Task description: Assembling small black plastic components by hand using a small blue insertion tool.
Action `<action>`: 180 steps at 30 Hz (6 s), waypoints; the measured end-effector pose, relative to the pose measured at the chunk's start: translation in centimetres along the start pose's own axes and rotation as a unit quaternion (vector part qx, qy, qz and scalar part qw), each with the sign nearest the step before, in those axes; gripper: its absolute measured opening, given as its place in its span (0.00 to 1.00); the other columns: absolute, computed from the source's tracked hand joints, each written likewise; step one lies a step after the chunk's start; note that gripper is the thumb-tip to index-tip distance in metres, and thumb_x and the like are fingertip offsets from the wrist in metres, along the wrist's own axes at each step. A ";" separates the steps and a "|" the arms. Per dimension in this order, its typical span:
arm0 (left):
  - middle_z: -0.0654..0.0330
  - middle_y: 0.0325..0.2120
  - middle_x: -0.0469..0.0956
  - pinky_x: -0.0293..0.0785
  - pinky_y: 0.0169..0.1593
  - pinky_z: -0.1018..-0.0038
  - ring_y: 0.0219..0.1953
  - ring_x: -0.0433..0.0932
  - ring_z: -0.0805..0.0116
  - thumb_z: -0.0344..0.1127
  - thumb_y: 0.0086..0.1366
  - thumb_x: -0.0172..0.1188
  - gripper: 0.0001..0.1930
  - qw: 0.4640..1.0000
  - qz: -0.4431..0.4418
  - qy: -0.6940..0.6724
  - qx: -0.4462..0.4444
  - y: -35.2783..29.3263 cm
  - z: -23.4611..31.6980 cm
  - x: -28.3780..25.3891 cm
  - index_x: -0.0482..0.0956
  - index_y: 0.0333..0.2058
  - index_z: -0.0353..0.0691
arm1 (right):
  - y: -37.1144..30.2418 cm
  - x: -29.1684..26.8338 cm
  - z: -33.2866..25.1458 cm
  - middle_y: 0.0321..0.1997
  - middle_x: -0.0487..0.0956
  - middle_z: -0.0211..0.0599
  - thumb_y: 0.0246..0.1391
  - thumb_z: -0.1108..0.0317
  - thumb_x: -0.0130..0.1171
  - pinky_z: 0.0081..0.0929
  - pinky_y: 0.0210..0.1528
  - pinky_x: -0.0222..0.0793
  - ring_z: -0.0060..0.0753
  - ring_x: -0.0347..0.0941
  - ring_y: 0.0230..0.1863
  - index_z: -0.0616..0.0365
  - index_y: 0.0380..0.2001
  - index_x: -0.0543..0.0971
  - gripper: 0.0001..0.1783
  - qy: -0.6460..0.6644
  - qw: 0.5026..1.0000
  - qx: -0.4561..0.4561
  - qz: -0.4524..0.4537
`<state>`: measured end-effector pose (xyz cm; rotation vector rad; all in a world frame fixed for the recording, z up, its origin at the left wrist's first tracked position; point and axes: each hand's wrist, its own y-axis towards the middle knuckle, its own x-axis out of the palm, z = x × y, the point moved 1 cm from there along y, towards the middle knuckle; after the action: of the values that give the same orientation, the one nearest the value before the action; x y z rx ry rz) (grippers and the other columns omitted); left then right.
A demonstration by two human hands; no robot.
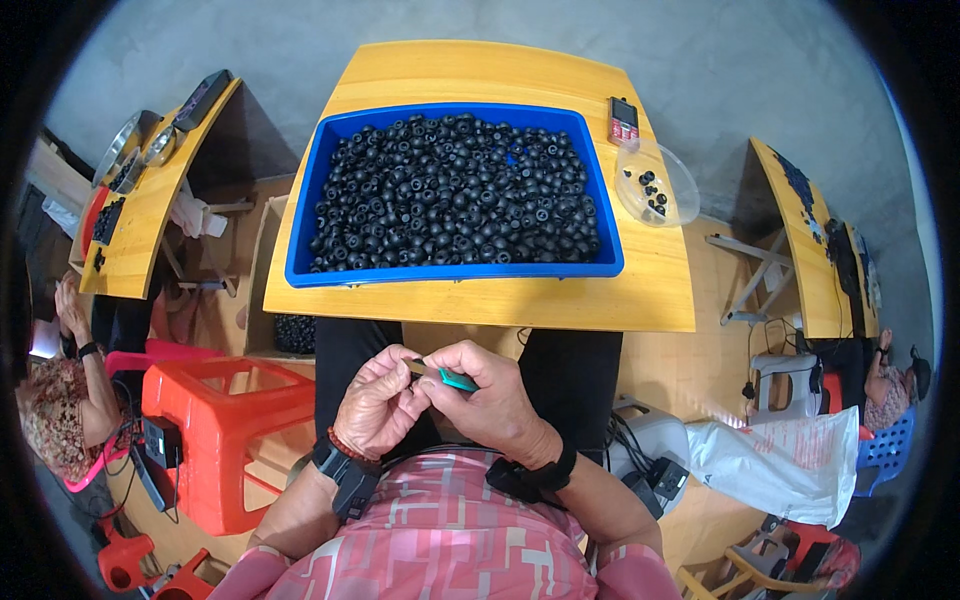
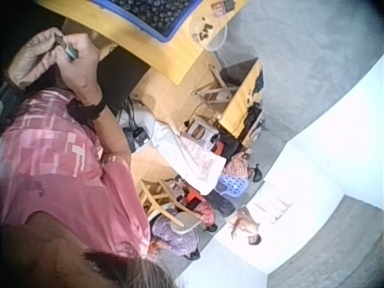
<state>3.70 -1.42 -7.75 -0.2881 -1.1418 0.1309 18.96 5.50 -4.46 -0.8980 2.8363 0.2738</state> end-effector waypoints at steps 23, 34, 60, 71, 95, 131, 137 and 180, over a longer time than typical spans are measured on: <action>0.59 0.35 0.78 0.80 0.40 0.79 0.35 0.80 0.72 0.25 0.66 0.58 0.10 0.998 -0.023 -0.057 0.015 0.2 0.3 -0.3 0.72 0.45 0.32 | 0.5 -0.5 -0.8 0.28 0.75 0.42 0.55 0.73 0.61 0.32 0.28 0.70 0.41 0.73 0.26 0.63 0.46 0.77 0.15 -0.135 0.980 -0.141 -0.029; 0.57 0.36 0.78 0.73 0.34 0.81 0.32 0.76 0.74 0.26 0.68 0.56 0.06 0.999 -0.010 -0.040 0.024 0.1 0.0 -0.5 0.75 0.42 0.33 | 0.5 -0.3 -0.6 0.27 0.74 0.41 0.56 0.73 0.60 0.32 0.28 0.70 0.42 0.73 0.26 0.62 0.47 0.77 0.15 -0.146 0.980 -0.131 -0.021; 0.55 0.34 0.79 0.74 0.32 0.80 0.31 0.79 0.72 0.29 0.69 0.55 0.06 0.999 0.005 -0.040 0.022 0.0 0.3 -0.4 0.75 0.42 0.34 | 0.4 -0.3 -0.3 0.27 0.75 0.41 0.57 0.72 0.60 0.33 0.27 0.70 0.43 0.74 0.24 0.60 0.44 0.76 0.12 -0.135 0.981 -0.134 -0.030; 0.60 0.34 0.78 0.79 0.40 0.75 0.38 0.79 0.70 0.30 0.68 0.57 0.04 0.998 -0.031 -0.049 -0.014 0.2 0.4 -0.5 0.73 0.38 0.38 | 0.3 0.4 -0.6 0.31 0.78 0.42 0.52 0.72 0.66 0.26 0.35 0.72 0.35 0.78 0.32 0.61 0.44 0.77 0.16 0.014 1.000 -0.025 0.003; 0.59 0.34 0.78 0.74 0.31 0.78 0.31 0.78 0.74 0.31 0.69 0.56 0.03 0.999 -0.001 0.014 0.040 0.2 -0.7 -0.7 0.73 0.36 0.39 | 0.1 0.3 0.0 0.31 0.80 0.35 0.49 0.75 0.68 0.23 0.31 0.72 0.23 0.77 0.29 0.58 0.38 0.76 0.13 -0.075 0.993 -0.092 0.007; 0.58 0.37 0.79 0.76 0.47 0.66 0.39 0.77 0.67 0.34 0.71 0.52 0.11 0.999 0.012 -0.049 -0.003 0.3 0.0 -0.2 0.77 0.44 0.34 | -0.1 0.9 -0.2 0.35 0.82 0.28 0.56 0.76 0.63 0.14 0.37 0.73 0.12 0.75 0.34 0.62 0.40 0.79 0.08 0.179 0.979 0.095 0.028; 0.58 0.37 0.79 0.76 0.47 0.68 0.40 0.78 0.68 0.33 0.71 0.53 0.09 1.000 -0.019 -0.018 0.010 0.1 -0.4 0.1 0.76 0.45 0.36 | -0.5 1.3 0.6 0.32 0.81 0.26 0.53 0.76 0.66 0.13 0.35 0.71 0.10 0.73 0.33 0.61 0.37 0.78 0.09 0.136 0.985 0.099 0.043; 0.58 0.34 0.79 0.74 0.36 0.77 0.30 0.76 0.75 0.29 0.69 0.57 0.06 1.000 -0.010 0.003 0.027 0.1 0.6 0.2 0.74 0.42 0.36 | 0.6 -0.6 -0.5 0.31 0.76 0.41 0.56 0.72 0.60 0.29 0.31 0.71 0.39 0.75 0.28 0.61 0.49 0.75 0.17 -0.091 0.988 -0.121 -0.022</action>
<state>3.26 -1.22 -7.43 -0.2291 -1.1328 0.1423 19.04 6.21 -3.77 -0.9256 2.6496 0.6714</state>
